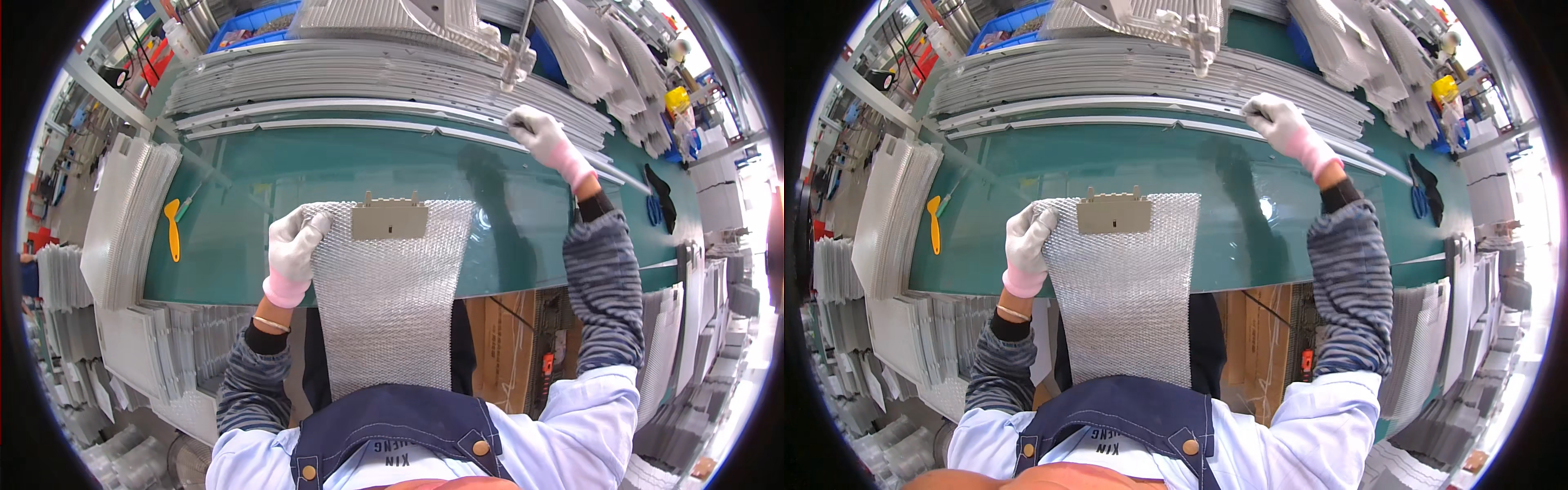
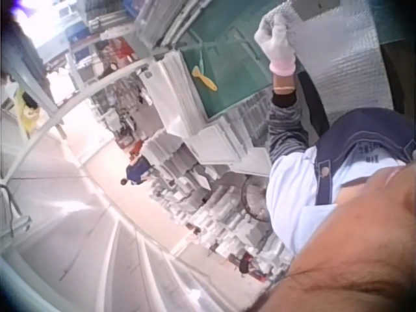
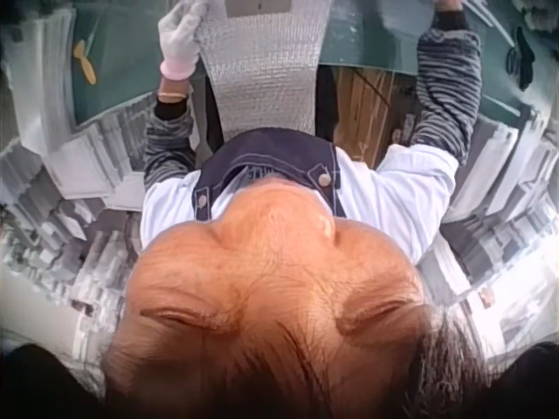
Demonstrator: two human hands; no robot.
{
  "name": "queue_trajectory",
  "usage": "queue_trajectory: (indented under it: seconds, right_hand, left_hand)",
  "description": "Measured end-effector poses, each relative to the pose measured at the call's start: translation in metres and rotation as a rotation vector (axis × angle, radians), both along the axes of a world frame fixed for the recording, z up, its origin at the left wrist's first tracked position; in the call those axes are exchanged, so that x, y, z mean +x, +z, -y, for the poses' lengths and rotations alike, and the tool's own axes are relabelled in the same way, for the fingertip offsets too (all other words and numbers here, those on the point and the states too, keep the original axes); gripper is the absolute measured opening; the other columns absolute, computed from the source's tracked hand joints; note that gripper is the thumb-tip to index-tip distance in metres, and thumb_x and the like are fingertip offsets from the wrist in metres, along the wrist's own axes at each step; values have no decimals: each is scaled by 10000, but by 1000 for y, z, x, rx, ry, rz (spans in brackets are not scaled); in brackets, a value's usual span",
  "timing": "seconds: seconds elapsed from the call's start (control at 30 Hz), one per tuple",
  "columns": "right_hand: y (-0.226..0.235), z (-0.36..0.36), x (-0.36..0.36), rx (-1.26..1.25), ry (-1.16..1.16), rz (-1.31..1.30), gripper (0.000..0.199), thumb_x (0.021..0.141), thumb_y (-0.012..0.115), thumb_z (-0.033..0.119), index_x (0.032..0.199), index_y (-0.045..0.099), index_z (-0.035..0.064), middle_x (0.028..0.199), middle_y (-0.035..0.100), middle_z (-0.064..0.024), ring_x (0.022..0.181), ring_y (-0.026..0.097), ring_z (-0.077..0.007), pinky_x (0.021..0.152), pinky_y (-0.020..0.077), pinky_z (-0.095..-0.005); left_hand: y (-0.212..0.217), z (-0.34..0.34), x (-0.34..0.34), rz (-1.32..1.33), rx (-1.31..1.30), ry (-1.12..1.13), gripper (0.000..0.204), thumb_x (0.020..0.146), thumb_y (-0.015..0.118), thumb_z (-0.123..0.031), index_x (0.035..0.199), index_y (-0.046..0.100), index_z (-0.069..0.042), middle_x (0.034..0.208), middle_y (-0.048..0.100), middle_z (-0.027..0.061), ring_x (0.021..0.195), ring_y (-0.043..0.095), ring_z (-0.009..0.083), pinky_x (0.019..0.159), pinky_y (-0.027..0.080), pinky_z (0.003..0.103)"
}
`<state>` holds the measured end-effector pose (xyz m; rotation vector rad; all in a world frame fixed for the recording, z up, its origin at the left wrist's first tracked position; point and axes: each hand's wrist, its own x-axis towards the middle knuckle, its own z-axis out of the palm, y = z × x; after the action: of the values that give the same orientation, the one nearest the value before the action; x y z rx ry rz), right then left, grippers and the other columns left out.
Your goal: The person is assembling metal mesh filters for kitchen range hoods, attaching frames and using a drill to secure components.
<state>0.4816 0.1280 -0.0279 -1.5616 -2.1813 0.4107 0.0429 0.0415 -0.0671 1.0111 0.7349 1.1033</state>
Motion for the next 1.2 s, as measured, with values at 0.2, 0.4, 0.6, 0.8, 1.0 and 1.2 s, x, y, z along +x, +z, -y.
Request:
queue_trajectory:
  seconds: [0.2,0.4,0.6,0.8,1.0,1.2]
  right_hand:
    - [77,93,-72,34,33,-65,182,888,585,16,1054,624,-45,952,673,-106,903,650,-165,809,505,-295]
    - [112,106,-106,-465,17,-372,212,924,518,-4,1119,590,-47,911,664,-82,774,700,-147,696,572,-263]
    - [134,106,-53,-592,-44,-480,234,941,519,63,1131,593,-53,923,676,-98,817,711,-182,708,593,-289]
    - [141,102,-65,-515,-3,-475,260,956,508,59,1176,587,-54,950,688,-115,850,713,-202,751,590,-302]
    - [133,118,-91,-565,91,-516,243,937,527,0,1161,604,-55,963,690,-116,907,708,-204,799,592,-325]
    - [146,114,-171,-483,317,-172,245,874,573,38,1092,650,-43,803,646,-68,728,599,-91,700,498,-266]
  left_hand:
    - [32,11,8,-106,38,56,358,928,594,-65,1243,585,103,1085,691,116,914,633,109,804,513,252]
    - [56,22,24,-133,123,-82,479,872,595,-13,1322,506,123,1112,670,101,921,626,96,841,494,239]
    - [61,30,18,-73,147,-100,469,875,561,52,1340,511,90,1221,636,88,938,606,62,822,492,205]
    - [64,33,26,-22,177,-108,466,892,555,53,1355,504,78,1181,642,62,861,576,21,739,469,173]
    - [72,39,21,-96,143,-157,473,879,559,49,1348,514,78,1105,645,49,857,558,31,728,449,176]
    - [86,50,13,-159,189,-73,449,860,545,15,1300,538,105,1060,652,60,912,578,83,835,462,233]
